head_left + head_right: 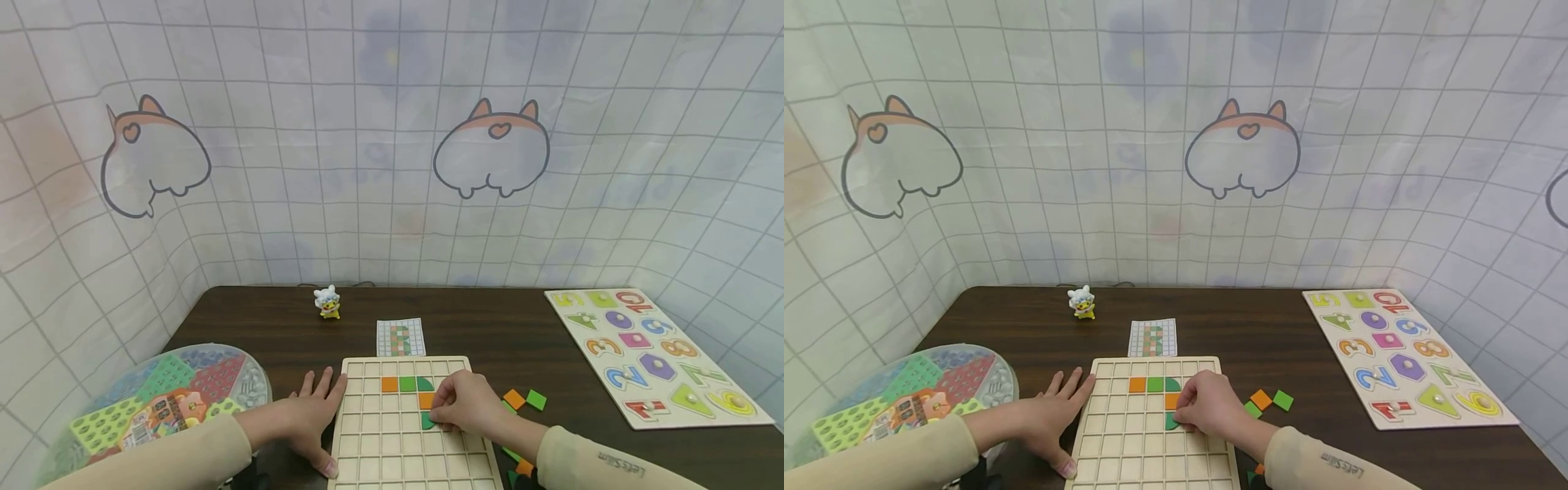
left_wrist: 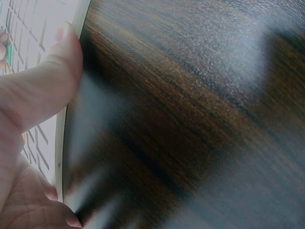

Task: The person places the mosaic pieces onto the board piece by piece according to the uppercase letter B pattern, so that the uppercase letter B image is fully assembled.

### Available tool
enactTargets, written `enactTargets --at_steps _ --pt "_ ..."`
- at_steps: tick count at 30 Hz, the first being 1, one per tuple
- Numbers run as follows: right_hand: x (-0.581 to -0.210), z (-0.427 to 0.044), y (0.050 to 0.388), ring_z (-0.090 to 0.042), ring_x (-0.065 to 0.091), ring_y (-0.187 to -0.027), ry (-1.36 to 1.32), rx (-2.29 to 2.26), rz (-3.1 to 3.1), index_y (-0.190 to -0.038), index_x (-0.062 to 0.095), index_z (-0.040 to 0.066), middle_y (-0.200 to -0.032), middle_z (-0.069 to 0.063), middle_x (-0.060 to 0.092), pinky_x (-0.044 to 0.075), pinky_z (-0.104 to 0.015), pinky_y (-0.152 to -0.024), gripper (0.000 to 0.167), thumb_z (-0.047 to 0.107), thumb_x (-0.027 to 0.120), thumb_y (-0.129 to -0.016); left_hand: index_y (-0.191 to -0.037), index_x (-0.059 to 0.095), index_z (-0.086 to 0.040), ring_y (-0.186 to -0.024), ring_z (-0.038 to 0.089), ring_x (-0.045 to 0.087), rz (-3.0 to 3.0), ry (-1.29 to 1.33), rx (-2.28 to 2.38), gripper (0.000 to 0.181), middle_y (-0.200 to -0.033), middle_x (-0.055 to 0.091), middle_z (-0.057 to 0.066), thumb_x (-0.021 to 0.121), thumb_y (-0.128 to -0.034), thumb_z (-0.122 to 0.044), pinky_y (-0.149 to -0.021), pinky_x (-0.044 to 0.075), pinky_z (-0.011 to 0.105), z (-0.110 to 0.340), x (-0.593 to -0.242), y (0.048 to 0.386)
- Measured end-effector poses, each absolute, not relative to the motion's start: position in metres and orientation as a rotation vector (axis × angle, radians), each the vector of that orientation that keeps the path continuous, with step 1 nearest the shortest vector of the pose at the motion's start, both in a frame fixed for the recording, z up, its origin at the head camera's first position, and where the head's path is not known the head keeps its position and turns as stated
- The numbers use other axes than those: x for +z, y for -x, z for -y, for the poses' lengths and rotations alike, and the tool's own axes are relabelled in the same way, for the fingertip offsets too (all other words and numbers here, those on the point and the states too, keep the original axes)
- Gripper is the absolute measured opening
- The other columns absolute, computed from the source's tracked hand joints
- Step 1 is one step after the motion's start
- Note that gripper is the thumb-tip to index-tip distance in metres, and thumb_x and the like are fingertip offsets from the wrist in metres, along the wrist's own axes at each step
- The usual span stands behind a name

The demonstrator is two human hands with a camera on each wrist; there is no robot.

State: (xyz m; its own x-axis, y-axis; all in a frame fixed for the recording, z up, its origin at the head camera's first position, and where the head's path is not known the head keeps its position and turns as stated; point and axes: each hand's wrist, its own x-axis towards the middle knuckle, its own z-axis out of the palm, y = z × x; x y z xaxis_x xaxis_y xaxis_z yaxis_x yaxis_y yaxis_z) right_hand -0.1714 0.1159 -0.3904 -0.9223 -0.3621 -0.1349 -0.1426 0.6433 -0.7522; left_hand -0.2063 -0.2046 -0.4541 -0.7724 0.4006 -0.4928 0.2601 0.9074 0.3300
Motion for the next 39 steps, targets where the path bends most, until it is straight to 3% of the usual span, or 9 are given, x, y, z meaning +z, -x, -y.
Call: enactTargets --at_steps 7,25,39 --pt "-0.389 -0.119 0.172 -0.013 0.057 -0.062 0.530 -1.067 -2.647 -0.076 0.070 0.009 -0.066 0.002 0.066 0.048 -0.029 -0.062 0.019 0.002 0.088 -0.076 -0.167 0.000 -0.025 -0.156 0.050 -0.007 -2.499 -0.469 0.317 0.153 -0.173 -0.008 0.016 0.083 -0.0502 -0.081 -0.114 0.023 0.075 0.204 -0.454 0.207" --pt "-0.392 -0.117 0.172 -0.010 0.059 -0.062 0.611 -1.015 -2.683 -0.074 0.071 0.012 -0.068 0.006 0.067 0.049 -0.027 -0.060 0.018 0.003 0.085 -0.080 -0.167 0.002 -0.022 -0.156 0.051 -0.006 -2.507 -0.464 0.301 0.153 -0.172 -0.006 0.018 0.083 -0.0508 -0.081 -0.113 0.024 0.075 0.202 -0.449 0.203" --pt "-0.385 -0.135 0.174 -0.008 0.058 -0.067 0.659 -1.068 -2.676 -0.082 0.072 0.010 -0.075 0.004 0.067 0.049 -0.022 -0.063 0.010 0.005 0.080 -0.085 -0.167 0.002 -0.022 -0.156 0.051 -0.005 -2.511 -0.466 0.298 0.153 -0.173 -0.006 0.018 0.083 -0.0504 -0.081 -0.113 0.024 0.075 0.202 -0.448 0.203"
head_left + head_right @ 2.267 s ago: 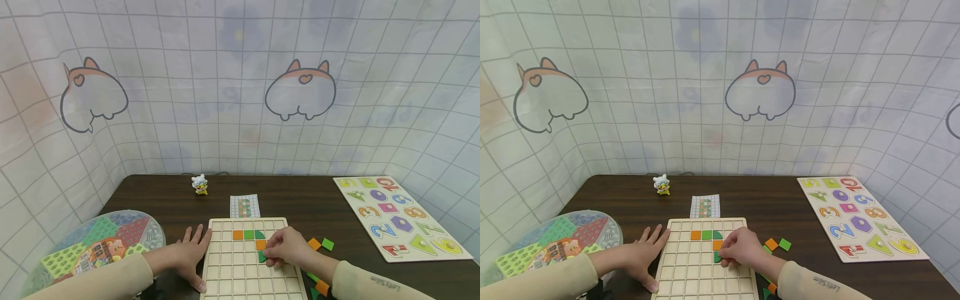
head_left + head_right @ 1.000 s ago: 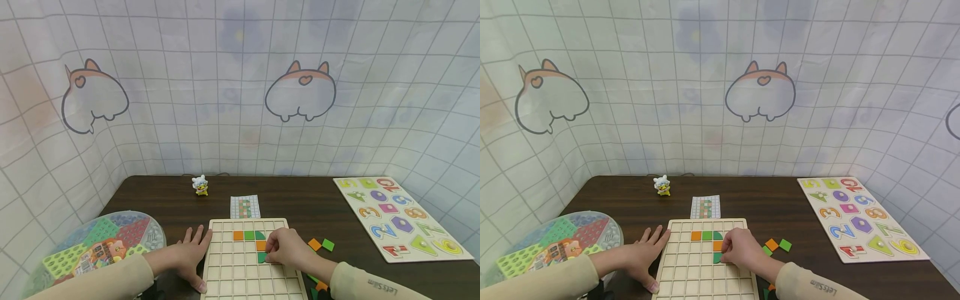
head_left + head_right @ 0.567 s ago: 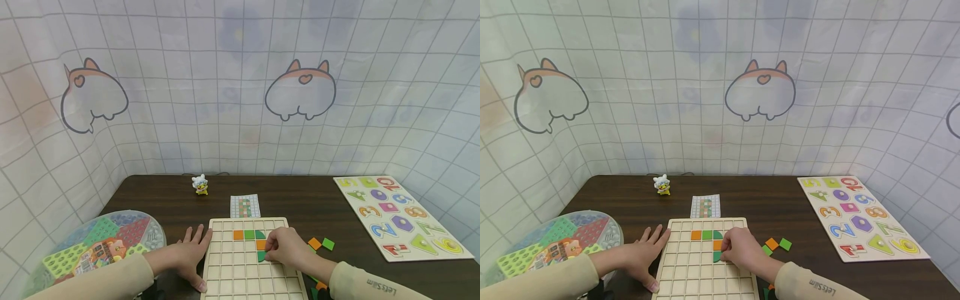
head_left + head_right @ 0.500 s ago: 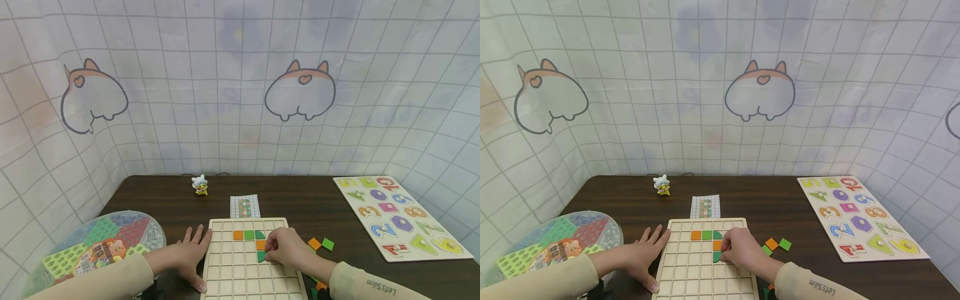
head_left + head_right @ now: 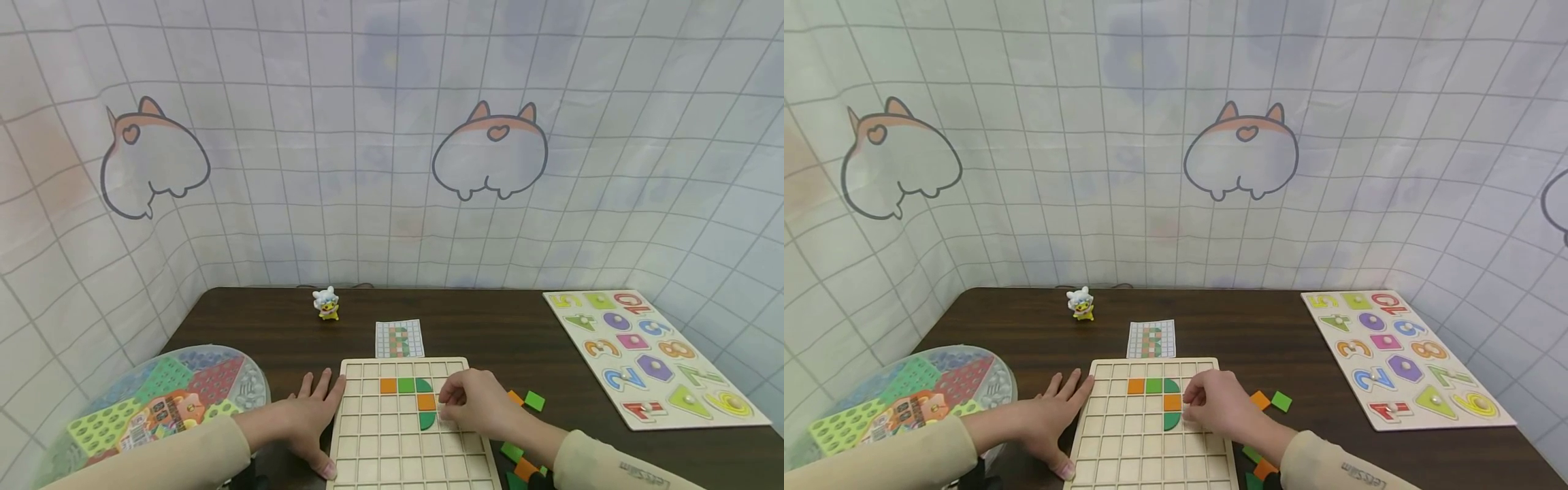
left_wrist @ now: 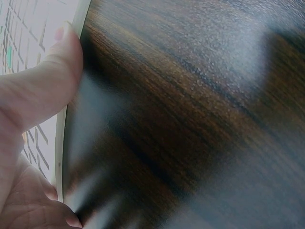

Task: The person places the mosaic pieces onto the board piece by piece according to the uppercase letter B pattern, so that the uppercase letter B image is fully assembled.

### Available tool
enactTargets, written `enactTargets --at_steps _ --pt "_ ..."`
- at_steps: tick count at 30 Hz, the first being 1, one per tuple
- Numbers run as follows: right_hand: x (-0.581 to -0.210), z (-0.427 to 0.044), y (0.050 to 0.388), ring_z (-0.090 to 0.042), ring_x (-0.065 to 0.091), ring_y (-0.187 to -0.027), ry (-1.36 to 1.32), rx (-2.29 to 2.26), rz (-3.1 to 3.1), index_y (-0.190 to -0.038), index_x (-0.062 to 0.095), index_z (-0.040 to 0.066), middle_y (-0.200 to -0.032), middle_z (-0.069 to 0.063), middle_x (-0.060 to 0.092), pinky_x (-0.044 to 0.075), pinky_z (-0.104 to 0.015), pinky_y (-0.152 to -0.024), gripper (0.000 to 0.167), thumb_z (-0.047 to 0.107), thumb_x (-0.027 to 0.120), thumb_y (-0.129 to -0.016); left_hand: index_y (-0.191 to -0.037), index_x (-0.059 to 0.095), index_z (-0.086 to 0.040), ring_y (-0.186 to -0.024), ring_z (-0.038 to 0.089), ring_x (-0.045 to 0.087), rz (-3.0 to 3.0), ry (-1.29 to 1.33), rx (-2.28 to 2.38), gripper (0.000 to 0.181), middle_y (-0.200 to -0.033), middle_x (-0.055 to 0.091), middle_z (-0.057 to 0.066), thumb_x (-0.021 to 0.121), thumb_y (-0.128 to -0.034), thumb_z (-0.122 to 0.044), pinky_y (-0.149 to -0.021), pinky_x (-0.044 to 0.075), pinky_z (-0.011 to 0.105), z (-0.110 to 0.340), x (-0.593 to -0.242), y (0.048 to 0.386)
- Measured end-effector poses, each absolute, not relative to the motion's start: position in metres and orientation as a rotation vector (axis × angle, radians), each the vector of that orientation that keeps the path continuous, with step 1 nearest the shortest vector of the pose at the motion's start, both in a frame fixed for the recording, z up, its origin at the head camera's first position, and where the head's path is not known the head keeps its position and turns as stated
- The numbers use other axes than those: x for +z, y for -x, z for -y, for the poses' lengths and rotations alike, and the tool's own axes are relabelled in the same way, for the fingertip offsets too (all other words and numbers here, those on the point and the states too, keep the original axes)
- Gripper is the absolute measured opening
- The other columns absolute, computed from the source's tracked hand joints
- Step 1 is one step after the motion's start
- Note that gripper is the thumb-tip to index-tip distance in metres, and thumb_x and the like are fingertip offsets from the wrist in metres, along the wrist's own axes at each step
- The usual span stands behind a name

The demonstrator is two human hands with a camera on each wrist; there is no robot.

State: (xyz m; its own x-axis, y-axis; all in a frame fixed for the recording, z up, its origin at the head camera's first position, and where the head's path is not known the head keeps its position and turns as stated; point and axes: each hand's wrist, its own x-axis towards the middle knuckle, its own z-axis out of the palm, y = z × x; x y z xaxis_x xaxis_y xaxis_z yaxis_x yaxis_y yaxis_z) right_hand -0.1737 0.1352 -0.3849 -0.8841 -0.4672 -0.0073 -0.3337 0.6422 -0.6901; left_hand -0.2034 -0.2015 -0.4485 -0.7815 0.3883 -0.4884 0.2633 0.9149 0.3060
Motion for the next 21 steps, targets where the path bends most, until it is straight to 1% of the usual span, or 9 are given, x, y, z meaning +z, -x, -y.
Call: enactTargets --at_steps 5,14,18,21 --pt "-0.380 -0.154 0.177 -0.007 0.059 -0.071 0.647 -1.082 -2.673 -0.090 0.073 0.007 -0.080 0.004 0.067 0.050 -0.022 -0.064 0.005 0.008 0.078 -0.089 -0.167 0.001 -0.023 -0.156 0.051 -0.006 -2.505 -0.471 0.307 0.153 -0.173 -0.007 0.018 0.082 -0.0505 -0.081 -0.113 0.024 0.075 0.202 -0.449 0.204" --pt "-0.376 -0.203 0.190 -0.012 0.062 -0.076 0.545 -1.052 -2.738 -0.098 0.074 0.007 -0.085 0.002 0.069 0.052 -0.025 -0.064 0.010 0.011 0.078 -0.090 -0.167 0.001 -0.022 -0.156 0.051 -0.005 -2.508 -0.461 0.289 0.153 -0.172 -0.006 0.018 0.082 -0.0511 -0.081 -0.113 0.024 0.075 0.202 -0.448 0.203" --pt "-0.380 -0.224 0.196 -0.008 0.062 -0.076 0.592 -1.007 -2.741 -0.101 0.074 0.007 -0.087 0.003 0.070 0.053 -0.024 -0.065 0.012 0.010 0.077 -0.090 -0.167 0.002 -0.022 -0.156 0.051 -0.005 -2.508 -0.456 0.284 0.153 -0.172 -0.006 0.019 0.083 -0.0507 -0.081 -0.113 0.024 0.075 0.201 -0.447 0.204" --pt "-0.383 -0.234 0.199 -0.006 0.063 -0.079 0.649 -0.957 -2.718 -0.106 0.074 0.008 -0.094 0.002 0.072 0.053 -0.023 -0.068 0.016 0.010 0.077 -0.090 -0.167 0.002 -0.023 -0.156 0.051 -0.005 -2.507 -0.458 0.286 0.153 -0.172 -0.006 0.018 0.083 -0.0505 -0.081 -0.113 0.024 0.075 0.201 -0.447 0.204"
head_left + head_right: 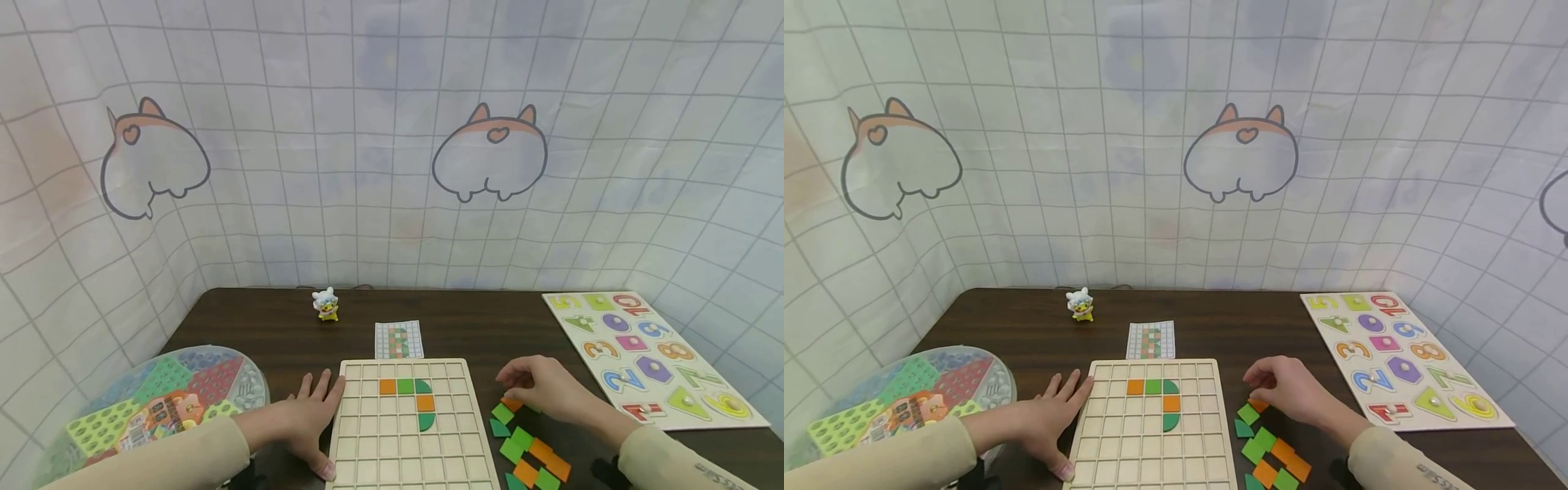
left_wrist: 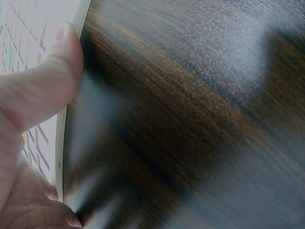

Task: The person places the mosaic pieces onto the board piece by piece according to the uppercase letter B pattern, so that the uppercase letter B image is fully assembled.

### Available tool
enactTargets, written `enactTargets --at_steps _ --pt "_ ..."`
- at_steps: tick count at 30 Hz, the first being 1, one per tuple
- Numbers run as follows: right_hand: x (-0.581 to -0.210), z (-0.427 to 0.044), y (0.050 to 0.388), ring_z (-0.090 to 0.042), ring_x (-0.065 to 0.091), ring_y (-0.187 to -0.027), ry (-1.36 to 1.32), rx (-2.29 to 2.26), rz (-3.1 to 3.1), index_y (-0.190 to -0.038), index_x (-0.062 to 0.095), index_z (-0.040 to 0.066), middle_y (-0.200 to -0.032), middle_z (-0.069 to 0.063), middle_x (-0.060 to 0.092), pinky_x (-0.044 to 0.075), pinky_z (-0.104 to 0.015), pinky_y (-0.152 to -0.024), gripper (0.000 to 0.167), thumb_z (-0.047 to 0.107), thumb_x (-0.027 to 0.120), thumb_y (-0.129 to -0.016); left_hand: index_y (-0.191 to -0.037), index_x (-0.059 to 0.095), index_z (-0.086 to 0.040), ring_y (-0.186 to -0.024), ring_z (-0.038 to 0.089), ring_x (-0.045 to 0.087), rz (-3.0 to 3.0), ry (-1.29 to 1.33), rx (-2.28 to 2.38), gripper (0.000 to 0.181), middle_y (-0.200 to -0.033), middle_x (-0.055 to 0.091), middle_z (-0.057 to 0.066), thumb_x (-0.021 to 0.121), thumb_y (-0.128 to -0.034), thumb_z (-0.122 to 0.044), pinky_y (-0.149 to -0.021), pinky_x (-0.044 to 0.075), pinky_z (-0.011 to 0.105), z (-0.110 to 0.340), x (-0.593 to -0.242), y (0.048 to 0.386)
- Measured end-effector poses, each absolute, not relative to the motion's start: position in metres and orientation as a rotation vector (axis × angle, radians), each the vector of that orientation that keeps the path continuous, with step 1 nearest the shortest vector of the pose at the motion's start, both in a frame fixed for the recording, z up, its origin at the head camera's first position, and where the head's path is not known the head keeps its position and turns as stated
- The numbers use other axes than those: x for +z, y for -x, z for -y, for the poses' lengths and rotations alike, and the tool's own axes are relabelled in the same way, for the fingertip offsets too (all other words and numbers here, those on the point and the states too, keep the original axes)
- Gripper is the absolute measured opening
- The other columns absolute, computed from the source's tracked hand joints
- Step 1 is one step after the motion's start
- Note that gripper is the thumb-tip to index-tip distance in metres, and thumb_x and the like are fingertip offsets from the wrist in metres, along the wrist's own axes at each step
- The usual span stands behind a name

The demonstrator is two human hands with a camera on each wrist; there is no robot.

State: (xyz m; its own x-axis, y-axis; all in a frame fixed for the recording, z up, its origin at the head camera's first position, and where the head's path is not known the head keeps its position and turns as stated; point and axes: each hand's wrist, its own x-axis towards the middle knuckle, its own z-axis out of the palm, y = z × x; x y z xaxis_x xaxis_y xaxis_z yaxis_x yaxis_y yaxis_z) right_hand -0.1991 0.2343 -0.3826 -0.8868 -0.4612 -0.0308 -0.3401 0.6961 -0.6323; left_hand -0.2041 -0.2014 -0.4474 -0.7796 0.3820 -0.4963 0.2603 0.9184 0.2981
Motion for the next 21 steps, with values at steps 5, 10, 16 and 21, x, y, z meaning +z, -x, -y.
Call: enactTargets --at_steps 5,10,16,21 --pt "-0.384 -0.247 0.202 -0.014 0.067 -0.094 0.701 -0.865 -2.690 -0.113 0.074 0.012 -0.111 -0.001 0.072 0.056 -0.027 -0.078 0.025 0.018 0.079 -0.090 -0.167 0.002 -0.023 -0.156 0.051 -0.004 -2.510 -0.465 0.283 0.153 -0.172 -0.006 0.019 0.082 -0.0507 -0.082 -0.113 0.025 0.075 0.202 -0.448 0.204" --pt "-0.386 -0.262 0.204 -0.021 0.068 -0.097 0.634 -0.782 -2.736 -0.114 0.074 0.010 -0.112 -0.003 0.072 0.057 -0.034 -0.081 0.031 0.024 0.081 -0.088 -0.167 0.002 -0.022 -0.156 0.051 -0.004 -2.513 -0.469 0.283 0.152 -0.172 -0.005 0.019 0.082 -0.0513 -0.081 -0.113 0.025 0.075 0.201 -0.447 0.204" --pt "-0.390 -0.277 0.206 -0.024 0.069 -0.096 0.520 -0.738 -2.747 -0.112 0.072 0.004 -0.109 -0.006 0.071 0.058 -0.042 -0.083 0.044 0.027 0.089 -0.080 -0.167 0.002 -0.023 -0.156 0.051 -0.004 -2.510 -0.475 0.293 0.152 -0.172 -0.006 0.019 0.083 -0.0518 -0.081 -0.113 0.025 0.075 0.200 -0.445 0.202" --pt "-0.393 -0.278 0.206 -0.020 0.066 -0.091 0.478 -0.724 -2.769 -0.105 0.070 0.004 -0.099 -0.002 0.070 0.057 -0.043 -0.082 0.042 0.028 0.090 -0.078 -0.167 0.003 -0.022 -0.156 0.051 -0.003 -2.515 -0.464 0.279 0.152 -0.172 -0.005 0.019 0.083 -0.0520 -0.081 -0.113 0.025 0.074 0.199 -0.443 0.201"
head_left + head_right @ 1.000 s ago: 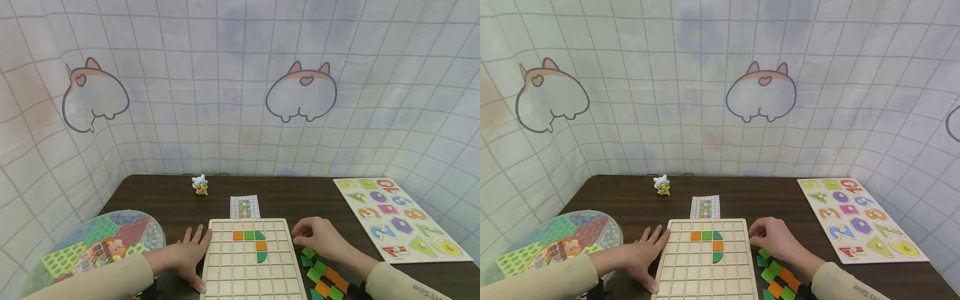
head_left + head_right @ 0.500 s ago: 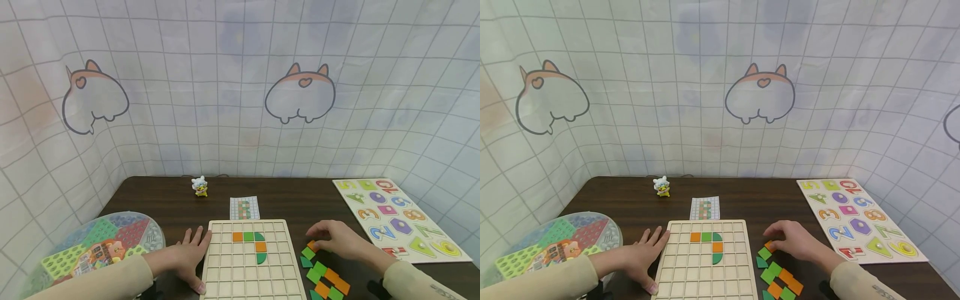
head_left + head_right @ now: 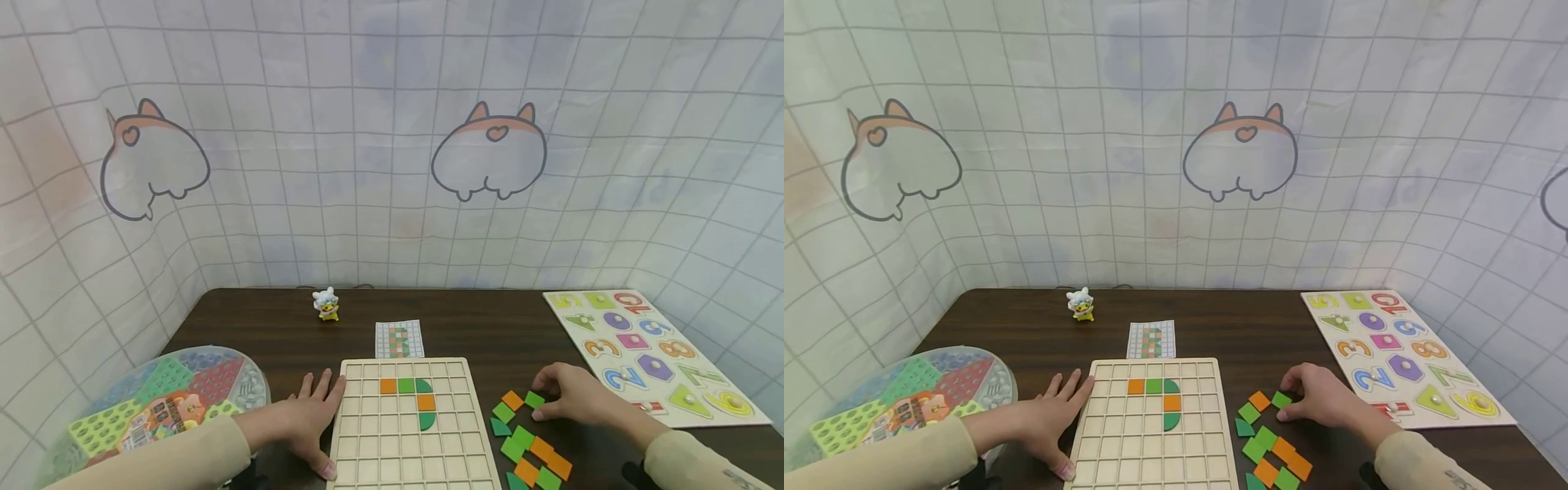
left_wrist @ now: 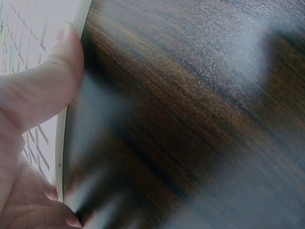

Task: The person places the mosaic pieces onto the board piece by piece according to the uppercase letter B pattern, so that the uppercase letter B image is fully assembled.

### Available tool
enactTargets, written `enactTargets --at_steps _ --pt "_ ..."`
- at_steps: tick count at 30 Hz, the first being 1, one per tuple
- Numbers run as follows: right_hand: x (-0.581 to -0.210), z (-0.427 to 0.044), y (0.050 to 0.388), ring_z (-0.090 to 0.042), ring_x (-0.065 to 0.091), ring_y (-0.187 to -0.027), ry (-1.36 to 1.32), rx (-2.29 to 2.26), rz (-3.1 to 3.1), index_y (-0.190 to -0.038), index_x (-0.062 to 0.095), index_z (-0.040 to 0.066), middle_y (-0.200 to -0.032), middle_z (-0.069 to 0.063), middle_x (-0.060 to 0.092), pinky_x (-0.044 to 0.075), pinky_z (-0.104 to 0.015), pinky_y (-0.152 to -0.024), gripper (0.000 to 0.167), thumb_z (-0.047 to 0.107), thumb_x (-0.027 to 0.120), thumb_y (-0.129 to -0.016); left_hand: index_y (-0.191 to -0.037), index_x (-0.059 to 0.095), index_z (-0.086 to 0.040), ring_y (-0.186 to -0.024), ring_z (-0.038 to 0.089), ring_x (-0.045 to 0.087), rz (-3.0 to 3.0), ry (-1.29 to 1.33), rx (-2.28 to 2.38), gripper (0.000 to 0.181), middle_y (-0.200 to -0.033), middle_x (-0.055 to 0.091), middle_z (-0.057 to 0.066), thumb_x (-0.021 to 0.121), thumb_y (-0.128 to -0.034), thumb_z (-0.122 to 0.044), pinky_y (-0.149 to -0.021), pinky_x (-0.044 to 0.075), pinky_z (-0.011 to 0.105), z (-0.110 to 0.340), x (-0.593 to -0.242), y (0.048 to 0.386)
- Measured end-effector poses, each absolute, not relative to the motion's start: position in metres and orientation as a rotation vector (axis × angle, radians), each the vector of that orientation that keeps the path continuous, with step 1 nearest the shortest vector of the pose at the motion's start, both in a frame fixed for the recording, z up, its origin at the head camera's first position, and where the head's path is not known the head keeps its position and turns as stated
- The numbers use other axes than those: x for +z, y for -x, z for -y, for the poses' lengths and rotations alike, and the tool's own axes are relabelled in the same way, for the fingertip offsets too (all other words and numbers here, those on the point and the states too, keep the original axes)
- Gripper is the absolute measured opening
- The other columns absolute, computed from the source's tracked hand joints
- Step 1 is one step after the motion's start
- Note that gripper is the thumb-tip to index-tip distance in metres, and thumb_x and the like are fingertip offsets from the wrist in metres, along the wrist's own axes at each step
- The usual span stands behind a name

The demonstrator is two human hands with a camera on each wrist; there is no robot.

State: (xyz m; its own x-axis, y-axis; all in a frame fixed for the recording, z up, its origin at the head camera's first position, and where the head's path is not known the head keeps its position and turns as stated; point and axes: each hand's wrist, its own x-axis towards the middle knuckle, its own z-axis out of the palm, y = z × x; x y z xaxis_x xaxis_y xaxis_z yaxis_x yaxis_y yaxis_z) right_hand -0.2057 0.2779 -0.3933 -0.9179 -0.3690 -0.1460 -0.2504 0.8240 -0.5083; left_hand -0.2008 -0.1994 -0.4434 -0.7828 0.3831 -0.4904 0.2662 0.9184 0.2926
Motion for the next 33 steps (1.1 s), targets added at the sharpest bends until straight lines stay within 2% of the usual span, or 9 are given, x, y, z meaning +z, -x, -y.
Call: enactTargets --at_steps 10,16,22,33 --pt "-0.392 -0.271 0.206 -0.013 0.059 -0.078 0.377 -0.675 -2.808 -0.097 0.068 0.004 -0.086 0.001 0.066 0.052 -0.032 -0.070 0.028 0.017 0.087 -0.081 -0.167 0.002 -0.023 -0.156 0.052 -0.004 -2.514 -0.470 0.287 0.153 -0.172 -0.006 0.019 0.083 -0.0505 -0.081 -0.113 0.025 0.075 0.203 -0.451 0.205" --pt "-0.389 -0.267 0.205 -0.014 0.060 -0.080 0.331 -0.676 -2.847 -0.099 0.066 0.002 -0.088 -0.001 0.066 0.053 -0.035 -0.072 0.024 0.013 0.082 -0.086 -0.167 0.003 -0.023 -0.156 0.051 -0.004 -2.510 -0.475 0.294 0.151 -0.173 -0.005 0.019 0.083 -0.0518 -0.080 -0.113 0.025 0.074 0.202 -0.447 0.204" --pt "-0.384 -0.253 0.201 -0.015 0.064 -0.079 0.340 -0.766 -2.912 -0.105 0.067 -0.002 -0.087 -0.002 0.070 0.055 -0.035 -0.069 0.022 0.008 0.078 -0.089 -0.167 0.003 -0.023 -0.156 0.052 -0.004 -2.508 -0.478 0.291 0.152 -0.172 -0.005 0.019 0.083 -0.0507 -0.081 -0.113 0.025 0.075 0.203 -0.451 0.206" --pt "-0.378 -0.203 0.189 -0.014 0.061 -0.076 0.382 -1.080 -2.738 -0.107 0.070 0.001 -0.086 -0.001 0.067 0.051 -0.028 -0.063 0.025 0.008 0.082 -0.086 -0.167 0.003 -0.022 -0.156 0.052 -0.004 -2.515 -0.474 0.286 0.153 -0.172 -0.005 0.019 0.083 -0.0501 -0.080 -0.112 0.025 0.075 0.202 -0.450 0.205"
